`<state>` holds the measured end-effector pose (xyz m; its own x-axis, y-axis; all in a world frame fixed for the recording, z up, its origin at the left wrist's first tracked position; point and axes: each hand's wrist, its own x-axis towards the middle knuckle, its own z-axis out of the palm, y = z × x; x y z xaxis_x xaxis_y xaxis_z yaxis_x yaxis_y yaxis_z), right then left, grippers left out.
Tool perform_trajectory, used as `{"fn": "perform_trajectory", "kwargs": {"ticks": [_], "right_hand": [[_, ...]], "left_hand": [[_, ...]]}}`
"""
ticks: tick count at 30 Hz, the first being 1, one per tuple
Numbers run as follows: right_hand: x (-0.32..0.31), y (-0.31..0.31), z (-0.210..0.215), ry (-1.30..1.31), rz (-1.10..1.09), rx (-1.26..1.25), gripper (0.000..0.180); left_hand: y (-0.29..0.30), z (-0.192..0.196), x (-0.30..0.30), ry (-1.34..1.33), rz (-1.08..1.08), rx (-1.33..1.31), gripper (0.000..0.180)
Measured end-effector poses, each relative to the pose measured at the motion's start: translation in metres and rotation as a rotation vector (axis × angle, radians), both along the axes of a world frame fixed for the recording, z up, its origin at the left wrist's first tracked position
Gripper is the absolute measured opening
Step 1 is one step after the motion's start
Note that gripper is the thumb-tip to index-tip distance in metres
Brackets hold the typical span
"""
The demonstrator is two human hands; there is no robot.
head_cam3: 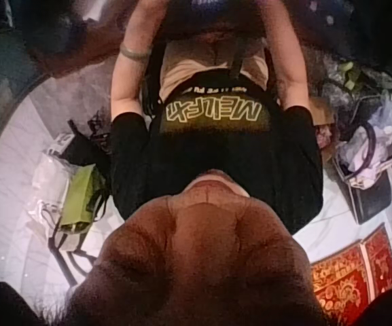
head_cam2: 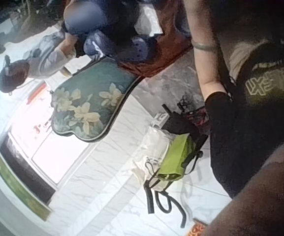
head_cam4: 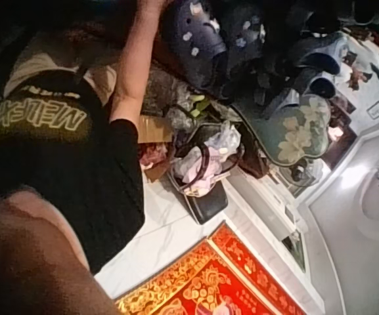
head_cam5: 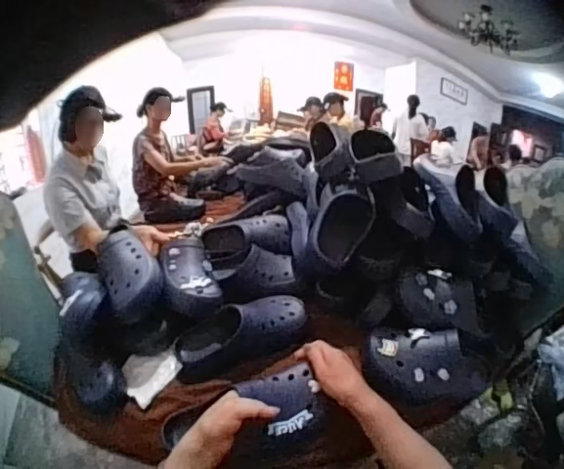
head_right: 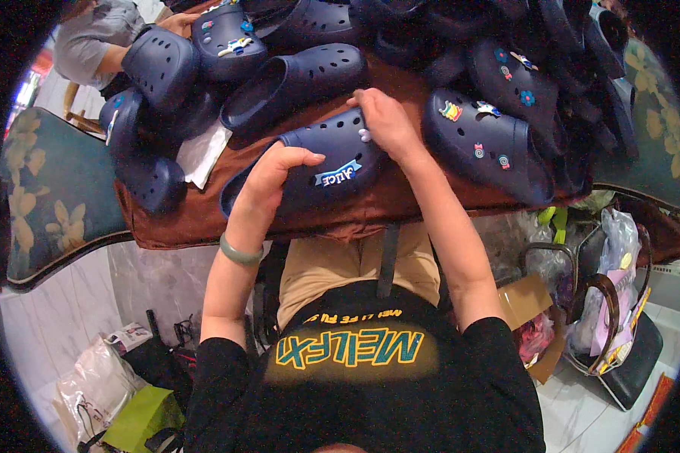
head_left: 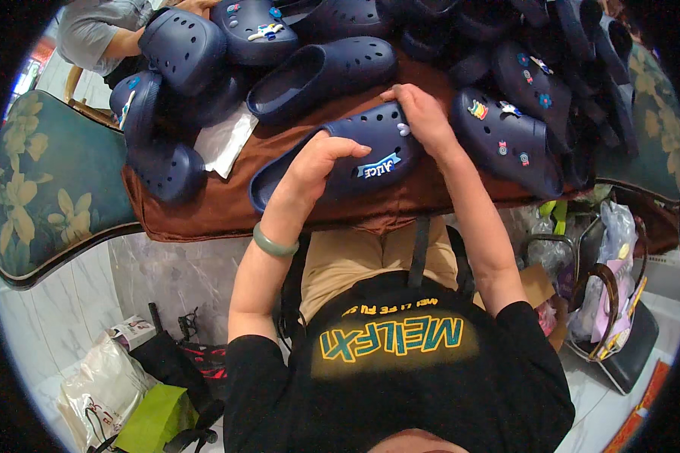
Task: The person is attaching decorative charms to the holes of blue foam clogs.
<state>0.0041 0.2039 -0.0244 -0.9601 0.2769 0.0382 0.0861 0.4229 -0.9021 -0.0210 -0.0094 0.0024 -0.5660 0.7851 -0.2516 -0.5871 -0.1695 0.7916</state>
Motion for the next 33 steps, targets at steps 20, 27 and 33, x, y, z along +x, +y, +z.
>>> {"fn": "perform_trajectory", "kwargs": {"ticks": [20, 27, 33], "right_hand": [[0.042, -0.005, 0.001, 0.252, 0.138, 0.273, 0.057], [0.038, -0.001, 0.003, 0.234, 0.183, 0.577, 0.043], [0.024, 0.017, -0.010, 0.236, 0.086, 0.581, 0.029]], "left_hand": [[-0.002, 0.001, 0.001, -0.038, -0.010, -0.023, 0.032], [-0.001, 0.001, 0.002, -0.055, 0.009, -0.030, 0.030], [0.001, 0.003, 0.003, -0.037, 0.009, -0.068, 0.028]]}}
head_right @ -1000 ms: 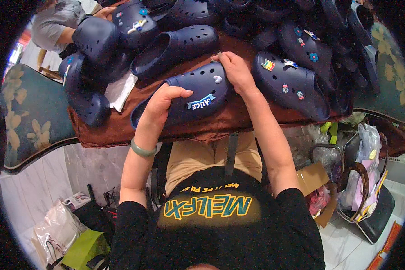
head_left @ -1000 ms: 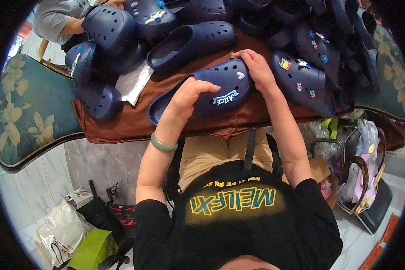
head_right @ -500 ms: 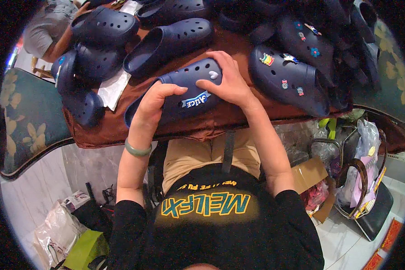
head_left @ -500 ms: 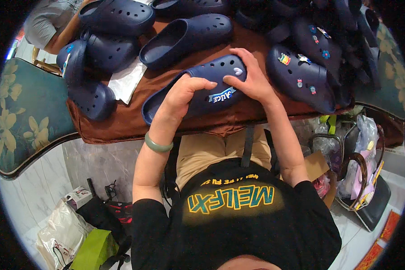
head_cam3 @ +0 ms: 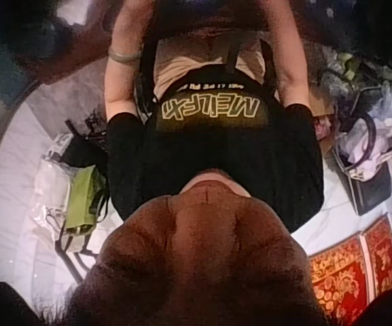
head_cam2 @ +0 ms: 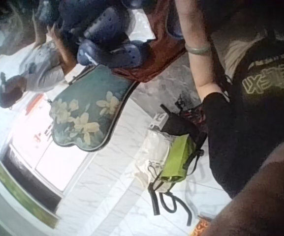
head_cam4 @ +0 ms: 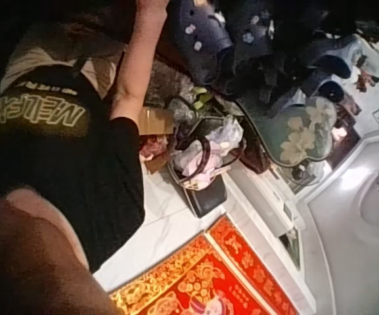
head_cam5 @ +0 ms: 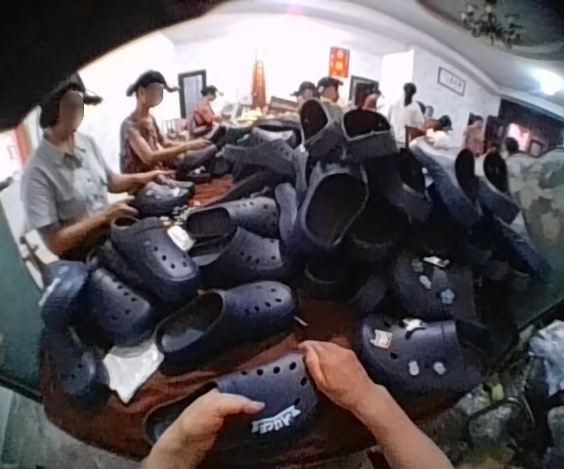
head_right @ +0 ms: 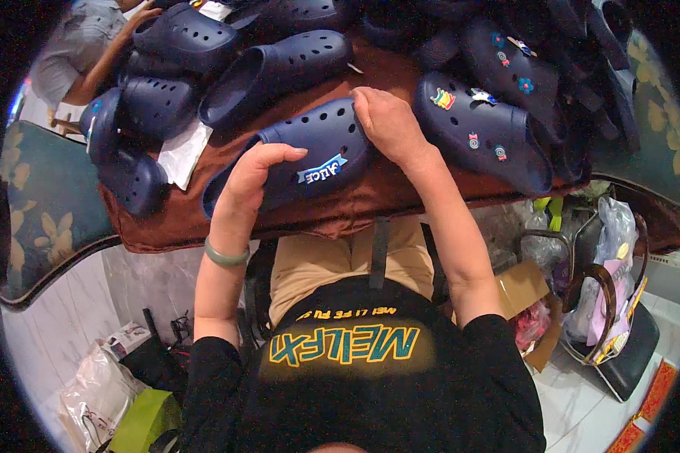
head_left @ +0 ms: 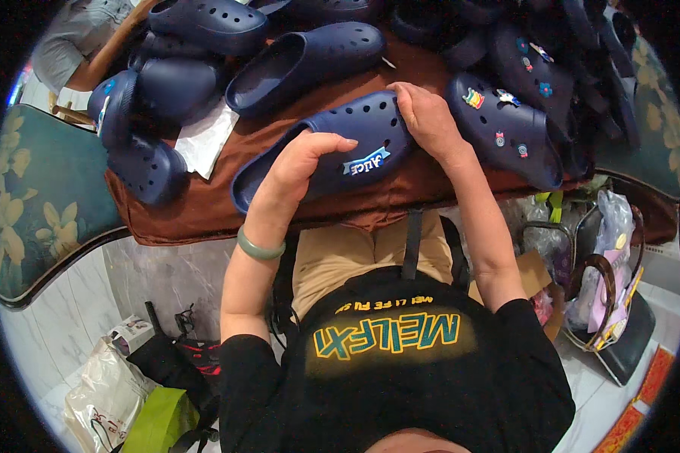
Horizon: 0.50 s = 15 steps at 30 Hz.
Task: The person is attaching decorative charms to the holes of blue foam clogs.
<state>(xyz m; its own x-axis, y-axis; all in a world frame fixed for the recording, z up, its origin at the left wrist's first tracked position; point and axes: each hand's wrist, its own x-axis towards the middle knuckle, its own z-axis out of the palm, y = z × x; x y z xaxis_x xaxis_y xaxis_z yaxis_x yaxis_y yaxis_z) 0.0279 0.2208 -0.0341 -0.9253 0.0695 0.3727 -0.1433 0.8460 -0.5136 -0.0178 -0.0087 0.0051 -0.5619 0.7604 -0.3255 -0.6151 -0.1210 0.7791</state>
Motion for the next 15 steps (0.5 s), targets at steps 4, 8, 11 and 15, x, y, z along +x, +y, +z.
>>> {"fn": "perform_trajectory", "kwargs": {"ticks": [4, 8, 11, 15], "right_hand": [[-0.006, 0.000, -0.001, -0.106, -0.039, -0.348, 0.032], [-0.002, -0.008, -0.008, -0.051, -0.091, -0.621, 0.036], [0.001, -0.014, -0.011, -0.059, -0.160, -0.775, 0.037], [0.004, -0.021, -0.008, 0.003, -0.175, -0.824, 0.033]], "left_hand": [[-0.002, -0.003, -0.003, 0.000, -0.028, -0.003, 0.027], [-0.003, -0.007, 0.000, 0.139, 0.063, -0.017, 0.025], [-0.002, -0.002, 0.002, 0.266, 0.105, -0.065, 0.024], [-0.002, -0.006, -0.001, 0.387, 0.109, -0.116, 0.025]]}}
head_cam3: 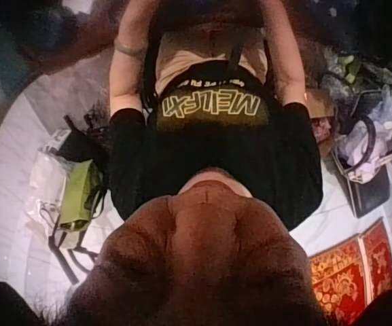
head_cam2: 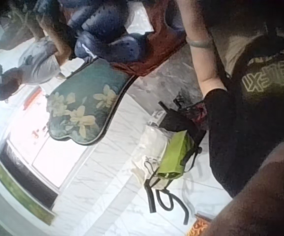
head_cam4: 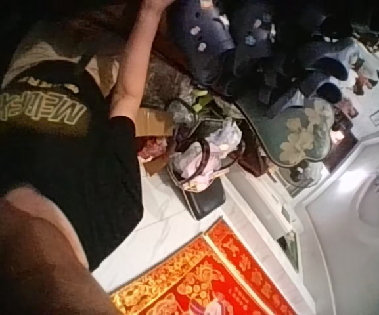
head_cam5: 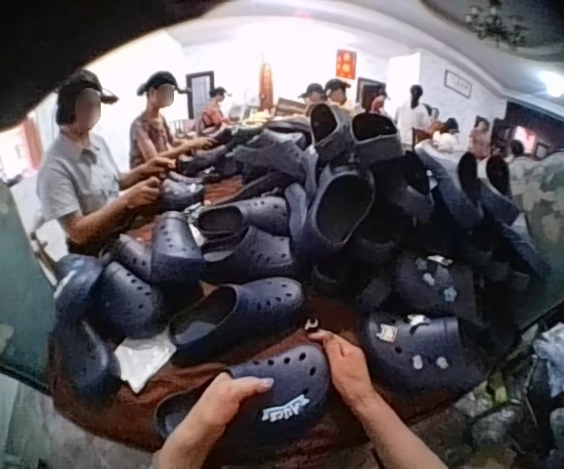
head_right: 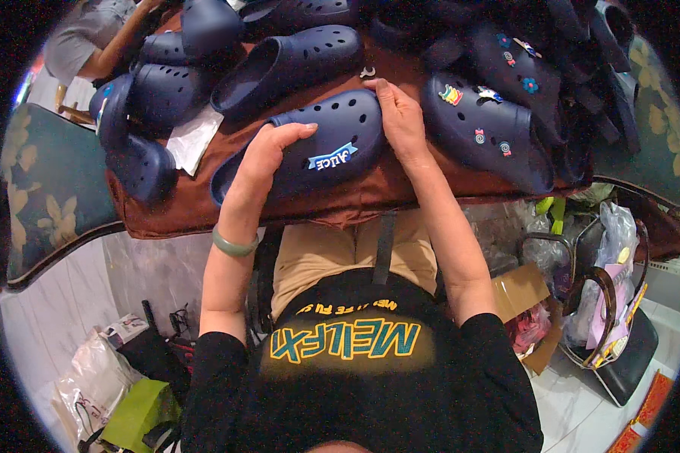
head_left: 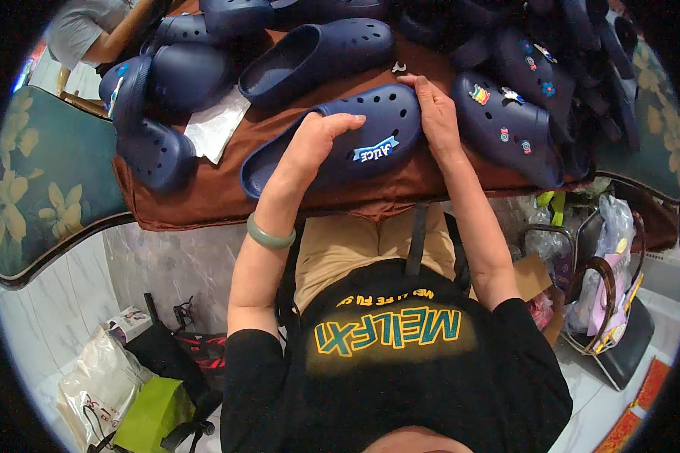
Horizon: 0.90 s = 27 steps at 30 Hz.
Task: The person is attaching decorative charms to the holes of blue foam clogs.
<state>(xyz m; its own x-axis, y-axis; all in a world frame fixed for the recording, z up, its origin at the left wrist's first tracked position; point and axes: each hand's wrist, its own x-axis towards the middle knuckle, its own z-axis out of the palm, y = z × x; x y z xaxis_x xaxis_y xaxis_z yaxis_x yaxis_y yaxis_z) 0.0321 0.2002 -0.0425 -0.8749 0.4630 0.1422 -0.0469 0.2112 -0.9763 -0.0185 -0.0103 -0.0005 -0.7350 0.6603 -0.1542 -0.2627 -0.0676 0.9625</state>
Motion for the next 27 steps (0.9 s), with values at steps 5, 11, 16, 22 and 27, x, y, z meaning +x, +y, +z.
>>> {"fn": "perform_trajectory", "kwargs": {"ticks": [5, 11, 16, 22, 27], "right_hand": [[0.031, -0.016, 0.013, 0.417, -0.032, 0.725, 0.029], [0.060, -0.050, 0.005, 0.428, 0.137, 0.965, 0.036], [0.060, -0.057, 0.004, 0.408, 0.153, 0.827, 0.035], [0.057, -0.056, 0.013, 0.343, 0.259, 0.771, 0.032], [0.055, -0.054, 0.005, 0.393, 0.280, 0.763, 0.030]], "left_hand": [[-0.005, -0.005, 0.000, -0.060, 0.003, 0.021, 0.025], [-0.006, -0.014, -0.002, -0.017, 0.001, 0.014, 0.020], [-0.008, -0.022, -0.002, -0.186, 0.036, 0.024, 0.019], [-0.007, -0.011, -0.002, -0.181, 0.019, 0.049, 0.020], [-0.008, -0.010, 0.003, -0.004, 0.085, 0.023, 0.023]]}}
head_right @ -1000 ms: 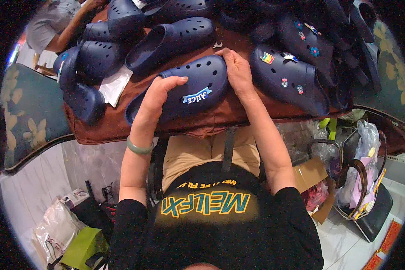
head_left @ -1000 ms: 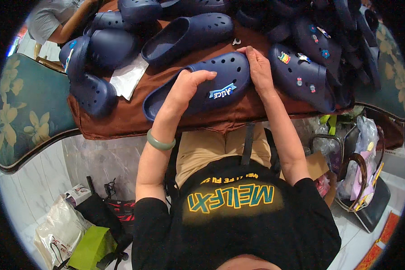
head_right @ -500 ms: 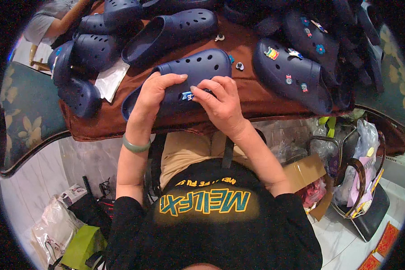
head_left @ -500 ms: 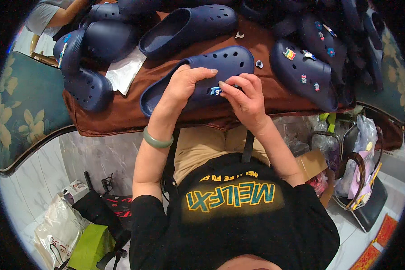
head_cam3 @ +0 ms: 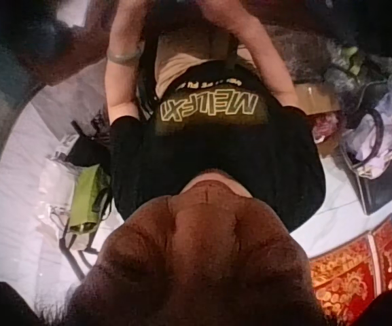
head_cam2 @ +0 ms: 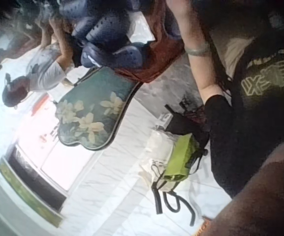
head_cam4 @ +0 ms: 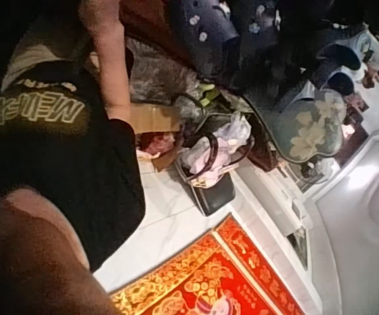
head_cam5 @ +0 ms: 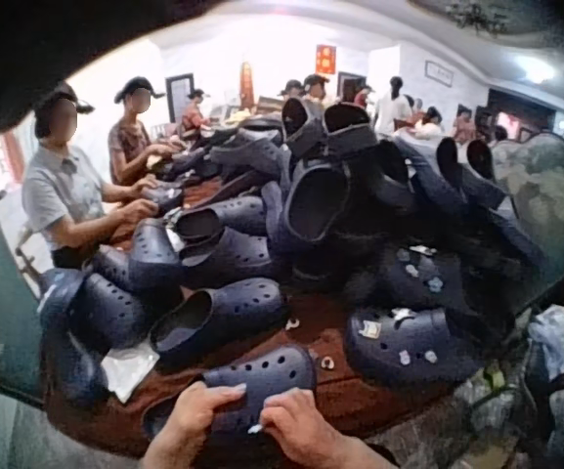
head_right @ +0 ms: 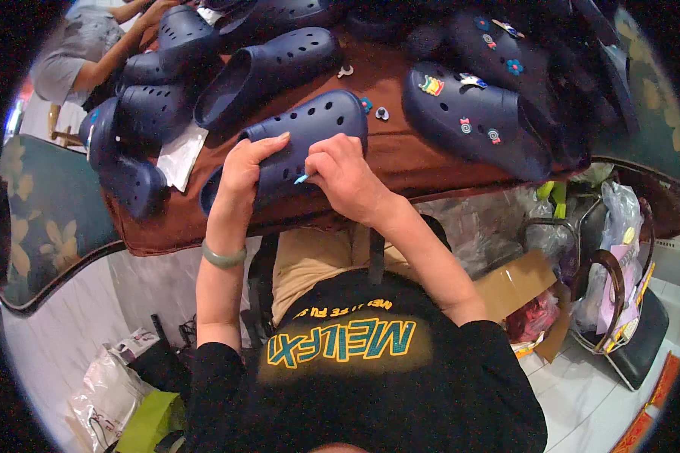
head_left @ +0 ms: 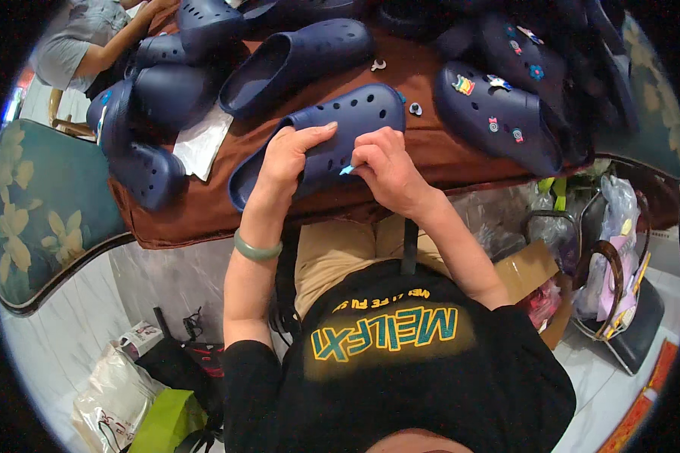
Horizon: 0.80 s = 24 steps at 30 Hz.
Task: The person is attaching decorative charms to the holes of blue foam clogs.
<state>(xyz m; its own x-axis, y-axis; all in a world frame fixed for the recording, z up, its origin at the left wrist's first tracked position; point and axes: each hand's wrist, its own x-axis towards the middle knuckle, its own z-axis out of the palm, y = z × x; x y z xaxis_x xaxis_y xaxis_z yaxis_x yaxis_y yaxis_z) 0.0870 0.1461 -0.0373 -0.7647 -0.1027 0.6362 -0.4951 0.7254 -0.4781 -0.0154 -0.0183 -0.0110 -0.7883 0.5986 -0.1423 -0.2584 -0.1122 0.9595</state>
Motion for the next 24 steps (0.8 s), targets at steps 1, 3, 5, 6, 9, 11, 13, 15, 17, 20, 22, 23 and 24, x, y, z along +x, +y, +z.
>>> {"fn": "perform_trajectory", "kwargs": {"ticks": [1, 3, 5, 6, 9, 11, 13, 15, 17, 20, 22, 23, 24], "right_hand": [[-0.001, 0.003, -0.001, 0.010, 0.049, -0.013, 0.030], [-0.002, 0.008, -0.005, 0.023, 0.089, -0.027, 0.030], [-0.002, 0.011, -0.006, 0.020, 0.198, -0.111, 0.028], [0.002, 0.011, -0.006, 0.021, 0.201, -0.113, 0.028], [0.022, 0.016, -0.007, -0.110, 0.185, -0.477, 0.023], [0.029, 0.024, -0.005, -0.086, 0.004, -0.513, 0.022], [0.032, 0.037, -0.020, -0.108, -0.130, -0.718, 0.021], [0.036, 0.055, -0.013, -0.272, -0.346, -0.372, 0.021], [0.035, 0.064, -0.008, -0.268, -0.359, -0.212, 0.021], [0.035, 0.072, -0.007, -0.168, -0.305, 0.028, 0.023], [0.040, 0.075, -0.007, -0.254, -0.306, 0.039, 0.023], [0.042, 0.075, -0.007, -0.256, -0.303, 0.042, 0.023], [0.044, 0.074, -0.006, -0.338, -0.309, -0.229, 0.024]], "left_hand": [[0.000, 0.003, 0.003, 0.004, -0.010, -0.002, 0.023], [0.001, 0.009, 0.007, 0.101, -0.031, 0.100, 0.023], [0.003, 0.011, -0.001, -0.076, -0.051, 0.035, 0.023], [0.003, 0.012, -0.004, -0.255, -0.069, -0.027, 0.024], [0.007, 0.019, 0.000, -0.287, -0.046, -0.051, 0.027], [0.008, 0.021, 0.004, -0.315, -0.051, -0.006, 0.030], [0.012, 0.025, 0.007, -0.342, -0.061, 0.043, 0.033], [0.013, 0.030, 0.011, -0.363, -0.031, 0.100, 0.041], [0.010, 0.028, 0.012, -0.285, -0.020, 0.064, 0.045], [-0.002, 0.023, 0.006, -0.108, -0.076, -0.118, 0.047], [-0.007, 0.023, 0.006, -0.014, -0.145, -0.262, 0.047], [-0.008, 0.026, 0.007, -0.077, -0.171, -0.172, 0.042], [-0.008, 0.028, 0.008, -0.140, -0.196, -0.082, 0.037]]}}
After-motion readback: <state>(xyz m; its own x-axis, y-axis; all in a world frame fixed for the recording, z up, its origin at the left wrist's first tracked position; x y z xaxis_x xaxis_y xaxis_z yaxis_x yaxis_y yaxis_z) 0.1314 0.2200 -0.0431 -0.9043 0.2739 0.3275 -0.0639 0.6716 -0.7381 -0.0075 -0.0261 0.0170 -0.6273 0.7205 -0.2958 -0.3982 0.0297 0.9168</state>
